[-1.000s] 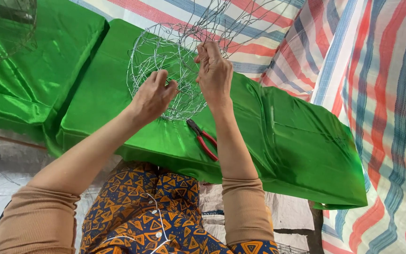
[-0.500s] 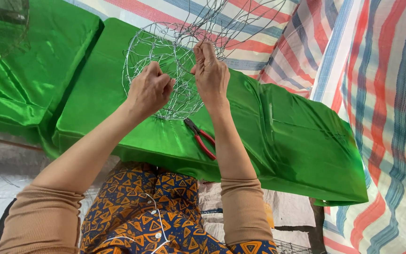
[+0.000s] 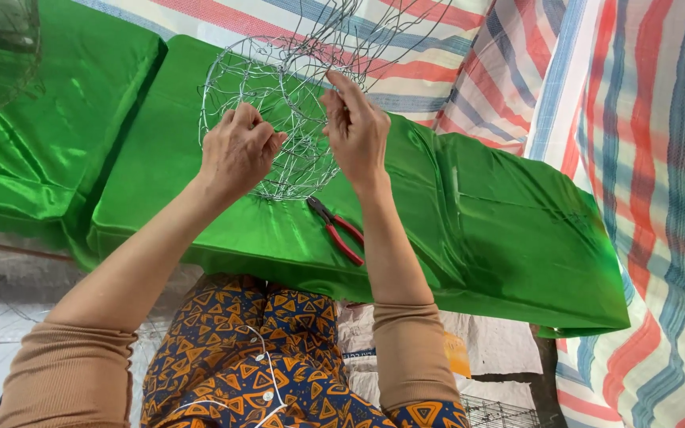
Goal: Manually adjusting and aligning wires on a wire mesh structure to ensure proper shape and spacing.
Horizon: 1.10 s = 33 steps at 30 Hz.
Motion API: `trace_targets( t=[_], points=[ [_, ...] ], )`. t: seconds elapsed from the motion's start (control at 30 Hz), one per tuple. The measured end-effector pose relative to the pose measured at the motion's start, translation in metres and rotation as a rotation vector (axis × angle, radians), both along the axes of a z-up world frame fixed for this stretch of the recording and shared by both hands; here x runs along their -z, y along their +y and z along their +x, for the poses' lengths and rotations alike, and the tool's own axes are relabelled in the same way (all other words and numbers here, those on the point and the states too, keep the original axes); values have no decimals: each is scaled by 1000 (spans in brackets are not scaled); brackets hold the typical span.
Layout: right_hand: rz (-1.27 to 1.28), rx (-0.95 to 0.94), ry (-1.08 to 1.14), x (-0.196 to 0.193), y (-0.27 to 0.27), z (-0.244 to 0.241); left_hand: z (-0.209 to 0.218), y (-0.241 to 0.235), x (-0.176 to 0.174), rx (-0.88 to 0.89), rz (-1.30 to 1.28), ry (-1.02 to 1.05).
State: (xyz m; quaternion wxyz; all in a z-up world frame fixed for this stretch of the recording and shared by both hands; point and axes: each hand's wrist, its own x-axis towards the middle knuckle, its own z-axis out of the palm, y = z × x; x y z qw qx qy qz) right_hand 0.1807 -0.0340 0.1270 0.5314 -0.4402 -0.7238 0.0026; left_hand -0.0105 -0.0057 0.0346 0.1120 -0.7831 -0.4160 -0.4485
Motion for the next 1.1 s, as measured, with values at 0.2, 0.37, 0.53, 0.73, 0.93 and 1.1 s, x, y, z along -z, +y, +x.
trace_targets(
  t=[0.2,0.37,0.53,0.73,0.93,1.1],
  points=[
    [318,51,209,37,-3,14,9,26,22,-69,186,-15],
    [182,122,128,50,0,15,10,29,24,-38,156,-24],
    [169,112,-6,38,-3,5,1,20,12,-2,-8,11],
    [-28,120,-134,29,-6,-8,-9,12,-13,39,-96,120],
    [0,206,-191,19,0,-16,-15,15,-17,130,-135,107],
    [35,297,-250,21,14,-14,-17,17,-15,195,-159,116]
  ],
)
